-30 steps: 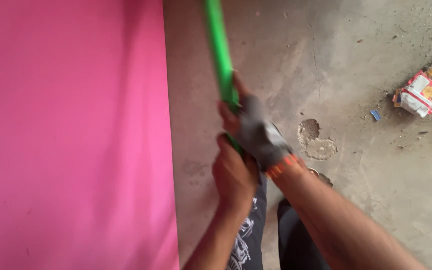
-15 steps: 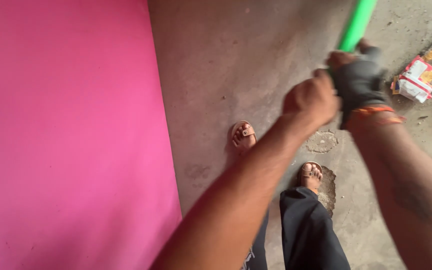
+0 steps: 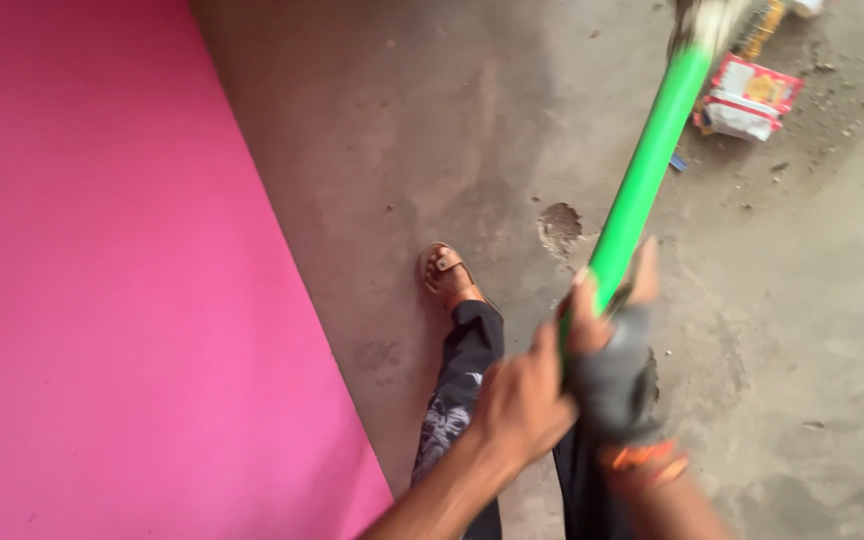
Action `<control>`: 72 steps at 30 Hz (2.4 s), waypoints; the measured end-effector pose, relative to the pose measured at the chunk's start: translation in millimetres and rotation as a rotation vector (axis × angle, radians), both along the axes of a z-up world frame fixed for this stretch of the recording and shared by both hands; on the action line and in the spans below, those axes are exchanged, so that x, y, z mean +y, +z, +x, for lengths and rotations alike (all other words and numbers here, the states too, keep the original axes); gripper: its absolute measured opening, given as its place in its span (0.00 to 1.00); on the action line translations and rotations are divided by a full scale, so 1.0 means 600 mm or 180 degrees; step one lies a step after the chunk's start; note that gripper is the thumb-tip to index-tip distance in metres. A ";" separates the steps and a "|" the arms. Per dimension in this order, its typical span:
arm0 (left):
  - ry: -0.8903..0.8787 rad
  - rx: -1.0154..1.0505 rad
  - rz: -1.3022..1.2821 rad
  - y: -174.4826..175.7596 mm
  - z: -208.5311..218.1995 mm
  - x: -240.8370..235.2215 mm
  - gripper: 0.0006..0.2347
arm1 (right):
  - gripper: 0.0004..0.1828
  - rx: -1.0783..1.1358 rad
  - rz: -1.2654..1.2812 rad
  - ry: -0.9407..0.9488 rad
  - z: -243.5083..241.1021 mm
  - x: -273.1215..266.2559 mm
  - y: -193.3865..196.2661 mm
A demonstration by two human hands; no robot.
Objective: The person is sweeping a concrete floor with a broom to gather litter and debris.
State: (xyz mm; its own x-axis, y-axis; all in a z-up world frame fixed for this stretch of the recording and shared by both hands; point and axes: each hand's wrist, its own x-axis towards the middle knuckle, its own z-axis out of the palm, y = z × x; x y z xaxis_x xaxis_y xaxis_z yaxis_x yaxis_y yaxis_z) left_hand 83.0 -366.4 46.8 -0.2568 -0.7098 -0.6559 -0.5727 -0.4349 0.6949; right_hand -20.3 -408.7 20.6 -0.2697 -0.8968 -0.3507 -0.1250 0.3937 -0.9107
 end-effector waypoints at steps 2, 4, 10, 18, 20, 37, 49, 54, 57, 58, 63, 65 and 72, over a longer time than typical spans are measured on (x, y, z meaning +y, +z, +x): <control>-0.0129 -0.0076 0.0155 0.025 0.005 0.080 0.27 | 0.28 -0.0266 0.0436 -0.0465 -0.004 0.085 0.019; -0.0269 0.0001 0.0204 0.048 -0.007 0.088 0.21 | 0.28 -0.0429 0.0526 -0.0981 -0.026 0.130 0.014; -0.1334 0.0058 0.0120 0.049 -0.124 0.010 0.15 | 0.12 -0.1029 0.1614 -0.2656 -0.200 0.283 -0.218; -0.2827 -0.1299 -0.0485 0.018 -0.311 -0.178 0.13 | 0.13 -0.2477 0.1503 -0.1934 -0.345 0.062 -0.310; -0.2105 -0.1694 -0.0679 0.026 -0.333 -0.224 0.10 | 0.14 -0.1329 0.1523 -0.0980 -0.349 -0.080 -0.226; -0.1806 -0.0752 -0.0979 0.024 -0.638 -0.019 0.17 | 0.22 -0.1308 0.0045 -0.1978 -0.650 0.066 -0.013; -0.2533 -0.0587 -0.0611 -0.063 -0.740 -0.142 0.14 | 0.21 -0.0813 0.1600 -0.2644 -0.770 0.083 -0.323; -0.1644 -0.0973 -0.0672 0.013 -0.715 -0.271 0.14 | 0.21 -0.0322 0.0789 -0.1224 -0.718 -0.170 -0.249; -0.1092 -0.1177 -0.0883 0.039 -0.727 -0.344 0.14 | 0.36 -0.1833 0.0305 -0.1011 -0.714 -0.318 -0.160; -0.0927 -0.1133 -0.1024 0.039 -0.733 -0.368 0.13 | 0.40 -0.1962 0.0358 -0.0960 -0.719 -0.356 -0.132; -0.0701 -0.0909 -0.1222 0.046 -0.734 -0.417 0.14 | 0.47 -0.1995 0.0344 -0.1011 -0.738 -0.396 -0.081; -0.1109 -0.0612 -0.1213 0.043 -0.724 -0.412 0.17 | 0.28 -0.0240 -0.1932 -0.0436 -0.747 -0.351 -0.081; -0.2181 -0.0163 -0.0284 0.001 -0.758 -0.345 0.20 | 0.48 -0.1294 0.0629 -0.3121 -0.781 -0.170 -0.069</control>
State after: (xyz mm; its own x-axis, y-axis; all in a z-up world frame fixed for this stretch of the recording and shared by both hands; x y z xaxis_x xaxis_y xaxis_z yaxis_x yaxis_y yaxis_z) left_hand -372.1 -573.1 47.5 -0.6369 -0.4503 -0.6258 -0.7308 0.0942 0.6761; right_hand -489.2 -510.6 -20.6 -0.6703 -0.2712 -0.6908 0.6221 0.3022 -0.7223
